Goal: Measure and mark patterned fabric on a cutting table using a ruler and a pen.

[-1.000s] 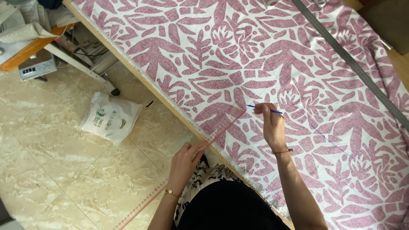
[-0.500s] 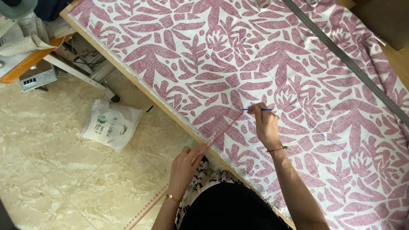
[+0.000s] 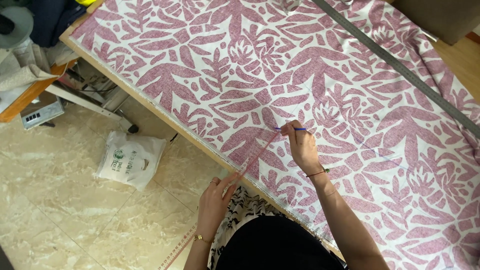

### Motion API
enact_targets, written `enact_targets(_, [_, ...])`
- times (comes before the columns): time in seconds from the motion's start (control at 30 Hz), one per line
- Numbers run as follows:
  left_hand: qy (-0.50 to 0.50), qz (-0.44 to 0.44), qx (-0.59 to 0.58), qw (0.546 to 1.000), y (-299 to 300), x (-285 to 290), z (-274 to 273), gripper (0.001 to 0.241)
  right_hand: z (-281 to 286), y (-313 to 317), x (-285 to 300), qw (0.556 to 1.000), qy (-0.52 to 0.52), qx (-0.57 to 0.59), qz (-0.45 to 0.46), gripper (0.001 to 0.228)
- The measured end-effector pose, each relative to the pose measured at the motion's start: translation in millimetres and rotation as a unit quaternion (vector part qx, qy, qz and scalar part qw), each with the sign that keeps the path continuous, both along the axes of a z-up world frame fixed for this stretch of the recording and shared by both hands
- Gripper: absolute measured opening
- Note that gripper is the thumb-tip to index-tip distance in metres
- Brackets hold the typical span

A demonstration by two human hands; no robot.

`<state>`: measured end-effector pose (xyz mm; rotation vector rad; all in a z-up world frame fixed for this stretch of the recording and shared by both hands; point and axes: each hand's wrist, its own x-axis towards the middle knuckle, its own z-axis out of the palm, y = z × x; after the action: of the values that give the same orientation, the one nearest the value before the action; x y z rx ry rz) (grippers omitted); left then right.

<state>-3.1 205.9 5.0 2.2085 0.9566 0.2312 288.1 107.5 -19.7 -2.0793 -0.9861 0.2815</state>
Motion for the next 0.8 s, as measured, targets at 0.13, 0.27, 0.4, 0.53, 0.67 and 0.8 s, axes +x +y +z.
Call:
enact_targets(0.13, [-0.006, -0.001, -0.001, 1.000, 4, -5, -8, 0.033, 9, -21, -5, 1.000, -0.016, 0.003, -0.012, 0.030])
enact_targets(0.27, [-0.057, -0.013, -0.180, 0.982, 26, -15, -18, 0.046, 32, -56, -23, 0.996, -0.066, 0.054, -0.012, 0.030])
enact_targets(0.4, [-0.163, 0.133, -0.368, 0.906, 47, 6, 100, 0.061, 22, -101, -54, 0.983, -0.048, 0.167, 0.054, 0.032])
enact_targets(0.53, [-0.303, 0.084, -0.284, 0.906, 97, 11, 126, 0.031, 16, -138, -95, 0.857, 0.407, 0.309, 0.061, 0.036])
enact_targets(0.67, [-0.585, 0.011, -0.323, 0.744, 104, 40, 185, 0.011, 98, -141, -119, 0.983, -0.046, 0.087, 0.157, 0.042])
enact_targets(0.8, [-0.644, 0.019, -0.373, 0.668, 93, 79, 136, 0.030, 77, -170, -116, 0.980, -0.184, 0.012, 0.075, 0.065])
